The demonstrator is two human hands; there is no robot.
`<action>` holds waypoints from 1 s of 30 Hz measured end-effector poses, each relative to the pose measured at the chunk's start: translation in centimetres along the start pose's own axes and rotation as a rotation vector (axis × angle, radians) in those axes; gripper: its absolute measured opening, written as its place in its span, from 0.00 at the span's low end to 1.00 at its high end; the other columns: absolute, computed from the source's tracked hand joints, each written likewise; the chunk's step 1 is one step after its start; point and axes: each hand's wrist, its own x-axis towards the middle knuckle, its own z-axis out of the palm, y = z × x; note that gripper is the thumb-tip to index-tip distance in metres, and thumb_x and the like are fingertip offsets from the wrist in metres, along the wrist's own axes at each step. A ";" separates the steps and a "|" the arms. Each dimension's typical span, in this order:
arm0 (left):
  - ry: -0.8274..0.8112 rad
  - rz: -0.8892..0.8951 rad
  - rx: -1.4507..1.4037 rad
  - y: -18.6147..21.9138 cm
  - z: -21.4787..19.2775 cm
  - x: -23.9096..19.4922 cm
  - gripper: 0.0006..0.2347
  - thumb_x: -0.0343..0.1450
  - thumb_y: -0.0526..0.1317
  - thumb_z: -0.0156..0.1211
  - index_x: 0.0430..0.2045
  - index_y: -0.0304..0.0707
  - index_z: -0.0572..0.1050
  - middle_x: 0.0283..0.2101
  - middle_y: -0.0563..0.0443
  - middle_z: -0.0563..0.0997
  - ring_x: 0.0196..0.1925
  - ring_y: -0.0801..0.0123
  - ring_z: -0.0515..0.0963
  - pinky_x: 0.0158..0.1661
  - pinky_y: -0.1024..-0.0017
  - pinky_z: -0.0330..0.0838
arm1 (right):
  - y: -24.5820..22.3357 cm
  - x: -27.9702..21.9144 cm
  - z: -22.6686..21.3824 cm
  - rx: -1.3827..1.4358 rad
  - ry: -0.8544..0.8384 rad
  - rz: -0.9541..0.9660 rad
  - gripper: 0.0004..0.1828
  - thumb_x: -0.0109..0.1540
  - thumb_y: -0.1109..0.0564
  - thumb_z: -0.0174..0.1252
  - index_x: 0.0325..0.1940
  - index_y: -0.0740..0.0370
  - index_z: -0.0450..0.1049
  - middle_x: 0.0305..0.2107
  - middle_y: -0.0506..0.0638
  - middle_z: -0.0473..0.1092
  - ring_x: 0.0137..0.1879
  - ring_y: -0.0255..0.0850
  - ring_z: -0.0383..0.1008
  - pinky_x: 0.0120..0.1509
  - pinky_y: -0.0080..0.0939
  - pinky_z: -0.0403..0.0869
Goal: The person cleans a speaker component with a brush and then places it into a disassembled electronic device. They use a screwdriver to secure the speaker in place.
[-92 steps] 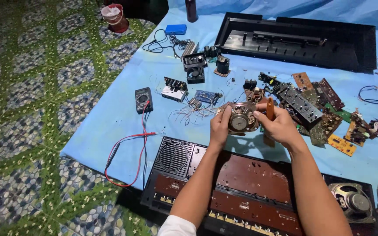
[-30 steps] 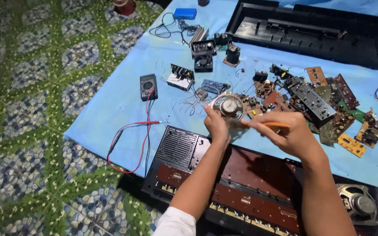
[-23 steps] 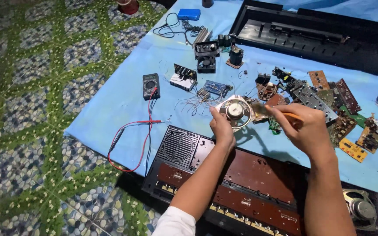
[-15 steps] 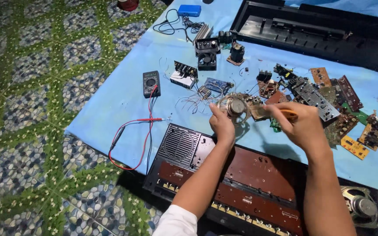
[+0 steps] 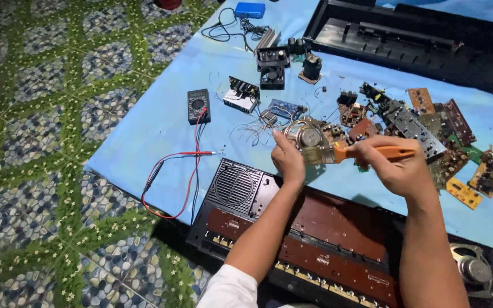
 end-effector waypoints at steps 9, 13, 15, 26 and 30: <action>0.006 0.433 -0.011 -0.7 0.2 -0.5 0.31 0.80 0.53 0.33 0.05 0.33 0.63 0.09 0.51 0.65 0.12 0.63 0.59 0.20 0.64 0.59 | -0.1 0.2 -0.1 -0.064 0.162 -0.032 0.08 0.70 0.62 0.56 0.44 0.69 0.79 0.22 0.49 0.70 0.23 0.34 0.64 0.26 0.30 0.61; 0.059 0.444 0.037 -0.2 0.0 -0.3 0.31 0.79 0.53 0.34 0.09 0.28 0.71 0.12 0.45 0.73 0.14 0.57 0.66 0.23 0.61 0.65 | 0.4 0.7 -0.6 -0.530 0.258 -0.195 0.05 0.67 0.68 0.64 0.46 0.75 0.82 0.30 0.59 0.78 0.23 0.40 0.73 0.21 0.33 0.64; 0.046 0.364 -0.003 -0.7 0.3 -0.2 0.32 0.78 0.54 0.34 0.13 0.24 0.76 0.17 0.43 0.80 0.17 0.59 0.74 0.27 0.65 0.71 | 0.7 0.4 -1.0 -0.042 0.172 -0.066 0.08 0.71 0.63 0.54 0.45 0.69 0.78 0.30 0.55 0.76 0.27 0.37 0.72 0.28 0.29 0.69; -0.154 0.464 0.058 -1.9 1.2 -0.1 0.30 0.80 0.50 0.37 0.04 0.32 0.66 0.09 0.50 0.69 0.11 0.66 0.62 0.16 0.66 0.59 | 0.6 0.1 -1.6 -0.232 0.201 -0.129 0.06 0.67 0.64 0.59 0.42 0.69 0.80 0.24 0.54 0.75 0.19 0.36 0.67 0.19 0.31 0.62; -0.145 0.506 0.191 -1.4 0.7 -0.6 0.30 0.79 0.51 0.35 0.14 0.26 0.78 0.15 0.41 0.78 0.14 0.54 0.72 0.24 0.60 0.68 | -1.8 0.1 -0.2 -0.408 0.255 -0.066 0.08 0.65 0.61 0.62 0.39 0.70 0.82 0.22 0.49 0.76 0.21 0.35 0.65 0.24 0.33 0.61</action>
